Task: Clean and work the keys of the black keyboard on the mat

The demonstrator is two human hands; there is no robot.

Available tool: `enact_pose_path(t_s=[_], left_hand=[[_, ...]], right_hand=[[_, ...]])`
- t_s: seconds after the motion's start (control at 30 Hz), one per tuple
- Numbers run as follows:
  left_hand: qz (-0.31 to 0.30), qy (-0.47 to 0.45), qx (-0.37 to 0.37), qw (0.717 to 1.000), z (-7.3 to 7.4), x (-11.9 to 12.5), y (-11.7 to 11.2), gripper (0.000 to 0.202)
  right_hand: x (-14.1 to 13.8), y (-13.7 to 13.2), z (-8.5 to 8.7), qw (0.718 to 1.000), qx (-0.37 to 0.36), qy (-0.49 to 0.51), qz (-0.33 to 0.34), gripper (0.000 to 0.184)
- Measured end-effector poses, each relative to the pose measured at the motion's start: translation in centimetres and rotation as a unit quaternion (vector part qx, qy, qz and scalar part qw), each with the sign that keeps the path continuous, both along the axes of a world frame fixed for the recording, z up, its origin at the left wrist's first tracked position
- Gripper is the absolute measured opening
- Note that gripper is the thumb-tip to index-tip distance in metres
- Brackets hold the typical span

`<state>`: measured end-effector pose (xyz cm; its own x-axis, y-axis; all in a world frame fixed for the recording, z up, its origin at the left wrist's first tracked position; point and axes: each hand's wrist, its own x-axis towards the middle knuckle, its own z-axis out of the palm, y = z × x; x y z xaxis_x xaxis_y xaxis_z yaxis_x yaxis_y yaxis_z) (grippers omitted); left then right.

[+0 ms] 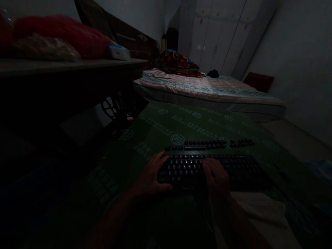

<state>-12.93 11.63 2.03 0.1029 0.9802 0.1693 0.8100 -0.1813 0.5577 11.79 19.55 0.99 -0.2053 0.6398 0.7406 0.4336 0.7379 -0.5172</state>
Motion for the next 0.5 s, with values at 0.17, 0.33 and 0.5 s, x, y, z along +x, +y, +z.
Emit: enact_pose_path(t_s=[0.17,0.33,0.5], left_hand=[[0.004,-0.001,0.001,1.0,0.13,0.2,0.01,0.089],[0.004,-0.004,0.012,1.0,-0.03,0.29,0.14,0.085],[0.002,-0.006,0.021,1.0,-0.31,0.3,0.18,0.083]], right_hand=[[0.04,0.1,-0.22,1.0,-0.003,-0.003,0.006,0.02],[0.0,0.01,-0.11,1.0,0.006,-0.007,0.005,0.019],[-0.09,-0.17,0.16,1.0,0.005,-0.002,-0.004,0.019]])
